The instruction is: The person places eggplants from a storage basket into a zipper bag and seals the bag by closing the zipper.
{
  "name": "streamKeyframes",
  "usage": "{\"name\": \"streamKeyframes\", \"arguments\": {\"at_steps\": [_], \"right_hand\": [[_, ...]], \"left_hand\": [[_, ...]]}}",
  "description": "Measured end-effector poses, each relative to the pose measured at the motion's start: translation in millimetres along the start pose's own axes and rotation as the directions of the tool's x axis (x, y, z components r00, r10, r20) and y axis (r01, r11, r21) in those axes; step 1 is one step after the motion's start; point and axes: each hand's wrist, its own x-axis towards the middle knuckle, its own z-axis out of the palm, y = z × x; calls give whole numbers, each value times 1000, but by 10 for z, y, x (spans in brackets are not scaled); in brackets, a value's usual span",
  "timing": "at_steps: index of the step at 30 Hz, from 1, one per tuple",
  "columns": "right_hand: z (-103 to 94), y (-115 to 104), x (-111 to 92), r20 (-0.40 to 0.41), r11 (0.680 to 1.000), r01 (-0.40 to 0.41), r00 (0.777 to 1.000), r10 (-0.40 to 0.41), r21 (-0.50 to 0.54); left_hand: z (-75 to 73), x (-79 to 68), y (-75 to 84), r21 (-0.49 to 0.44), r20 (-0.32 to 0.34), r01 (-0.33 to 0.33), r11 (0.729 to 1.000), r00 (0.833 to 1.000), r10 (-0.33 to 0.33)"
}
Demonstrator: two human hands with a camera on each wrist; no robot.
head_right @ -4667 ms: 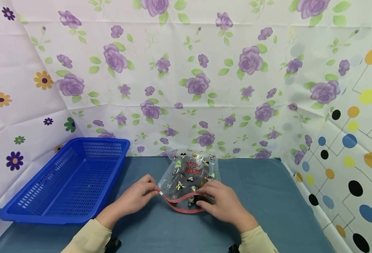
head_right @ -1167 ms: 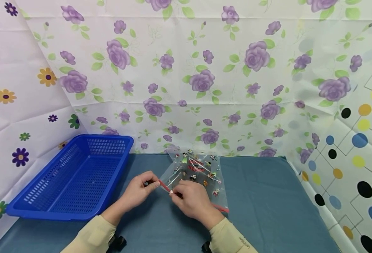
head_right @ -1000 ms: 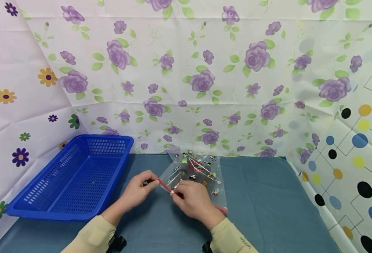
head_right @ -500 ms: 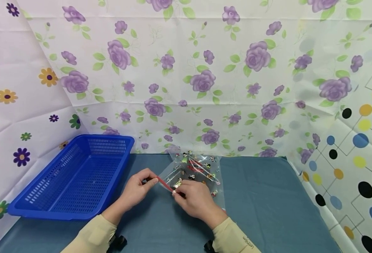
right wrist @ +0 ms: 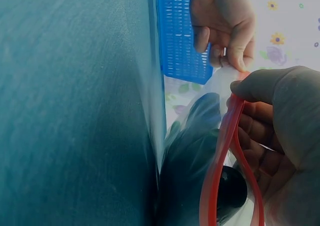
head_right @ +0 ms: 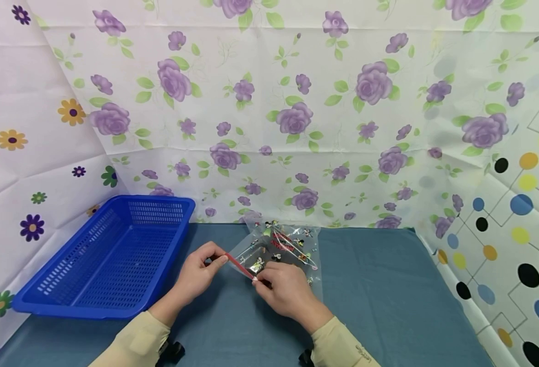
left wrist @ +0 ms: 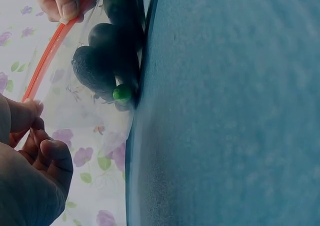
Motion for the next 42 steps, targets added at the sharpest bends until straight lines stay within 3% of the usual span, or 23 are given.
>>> {"name": "streamKeyframes", "arguments": {"at_steps": [26, 42], "right_hand": [[-95, 67, -101, -39, 998, 58, 998, -59, -17], [-236, 132, -140, 37, 998, 42, 998, -44, 39]], "left_hand": [[-15, 14, -48, -53, -119, -53, 997, 992, 47], [-24, 20, -41, -47, -159, 0, 999, 987, -8]]}}
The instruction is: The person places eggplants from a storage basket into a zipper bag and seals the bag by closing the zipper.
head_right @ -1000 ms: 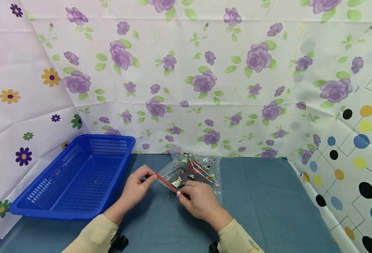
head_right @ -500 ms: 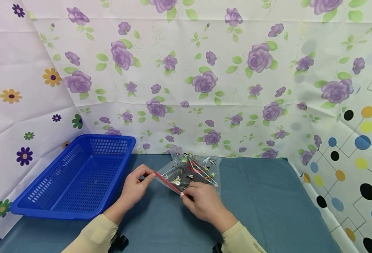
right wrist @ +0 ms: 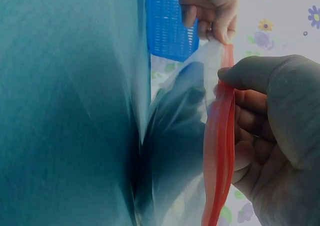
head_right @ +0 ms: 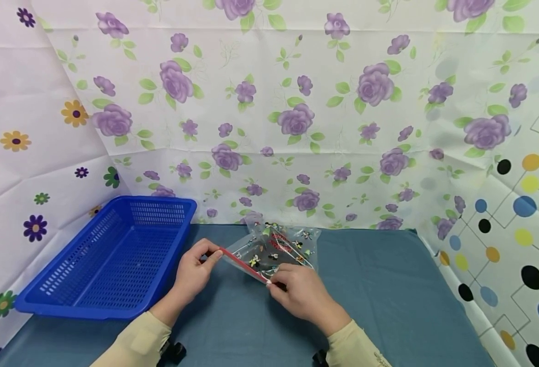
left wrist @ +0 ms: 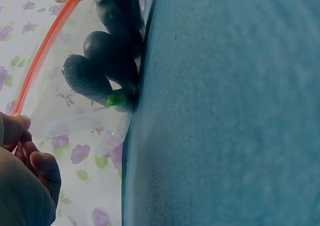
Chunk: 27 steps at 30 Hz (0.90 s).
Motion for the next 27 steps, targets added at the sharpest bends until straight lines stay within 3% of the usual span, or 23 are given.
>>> {"name": "streamKeyframes", "arguments": {"at_steps": [13, 27], "right_hand": [[-164, 97, -26, 101, 999, -43, 994, 40, 31], [-299, 151, -33, 132, 997, -64, 990, 58, 48]], "left_hand": [[-4, -6, -36, 5, -34, 12, 1000, 999, -12], [-15, 1, -31, 1, -96, 76, 997, 993, -75]]}}
